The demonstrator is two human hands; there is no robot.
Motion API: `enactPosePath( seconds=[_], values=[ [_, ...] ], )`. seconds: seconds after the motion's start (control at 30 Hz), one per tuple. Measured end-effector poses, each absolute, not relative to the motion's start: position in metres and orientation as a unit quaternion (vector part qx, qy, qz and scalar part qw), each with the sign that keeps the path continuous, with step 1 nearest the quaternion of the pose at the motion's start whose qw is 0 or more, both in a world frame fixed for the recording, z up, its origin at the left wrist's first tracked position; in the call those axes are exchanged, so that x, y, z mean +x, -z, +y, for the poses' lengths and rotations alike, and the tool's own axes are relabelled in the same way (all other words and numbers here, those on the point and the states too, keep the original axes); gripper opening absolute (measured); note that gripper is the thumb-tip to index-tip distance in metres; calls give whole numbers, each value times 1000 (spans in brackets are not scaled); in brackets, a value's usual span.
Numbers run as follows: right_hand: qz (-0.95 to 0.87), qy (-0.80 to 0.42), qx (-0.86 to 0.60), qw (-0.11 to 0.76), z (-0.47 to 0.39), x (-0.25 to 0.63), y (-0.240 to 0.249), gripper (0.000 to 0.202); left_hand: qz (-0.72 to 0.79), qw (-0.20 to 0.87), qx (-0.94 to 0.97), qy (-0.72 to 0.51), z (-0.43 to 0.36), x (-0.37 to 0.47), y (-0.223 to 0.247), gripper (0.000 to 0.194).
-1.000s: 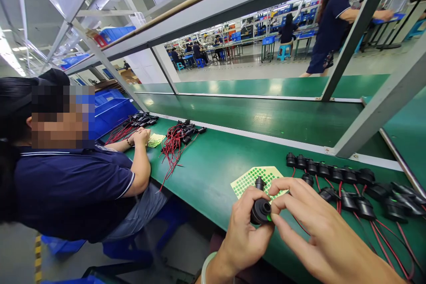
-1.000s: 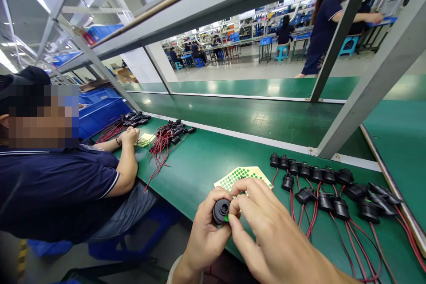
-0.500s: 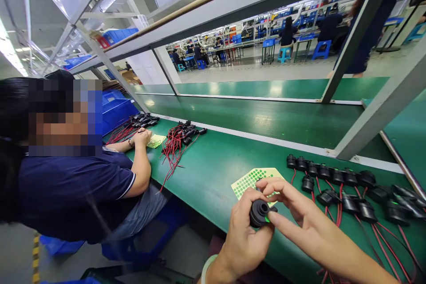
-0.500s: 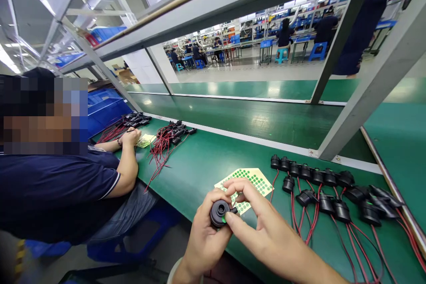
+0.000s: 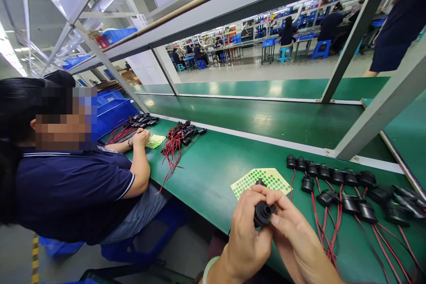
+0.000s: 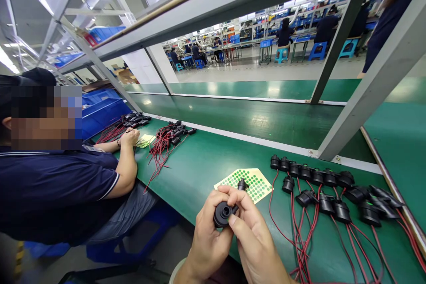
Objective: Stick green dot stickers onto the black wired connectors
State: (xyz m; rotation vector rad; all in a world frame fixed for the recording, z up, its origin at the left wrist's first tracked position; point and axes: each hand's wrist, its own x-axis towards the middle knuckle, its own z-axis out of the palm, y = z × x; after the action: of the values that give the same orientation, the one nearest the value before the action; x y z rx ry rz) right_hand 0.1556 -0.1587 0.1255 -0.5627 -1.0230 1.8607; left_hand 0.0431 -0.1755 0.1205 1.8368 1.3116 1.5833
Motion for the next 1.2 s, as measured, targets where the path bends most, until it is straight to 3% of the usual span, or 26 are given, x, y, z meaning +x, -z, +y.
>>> enactPosePath(
  seconds=[0.13,0.37,0.7,1.03,1.2],
  values=[
    [-369,-757,-225,490,-166,149,-119,9,474,168,665,-552,-174,43,-118,38],
    [-356,-771,-218,481,-168,144,-120,8,489,243,618,-565,-179,40,-120,34],
    [-556,-650,-226,466,-154,160,-119,14,463,452,497,-578,-181,37,-138,13],
    [-580,-586,-262,502,-151,153,-128,10,477,448,496,-570,-185,42,-139,18],
    [-592,-580,-265,494,-152,160,-127,9,433,523,471,-563,-182,40,-137,21]
  ],
)
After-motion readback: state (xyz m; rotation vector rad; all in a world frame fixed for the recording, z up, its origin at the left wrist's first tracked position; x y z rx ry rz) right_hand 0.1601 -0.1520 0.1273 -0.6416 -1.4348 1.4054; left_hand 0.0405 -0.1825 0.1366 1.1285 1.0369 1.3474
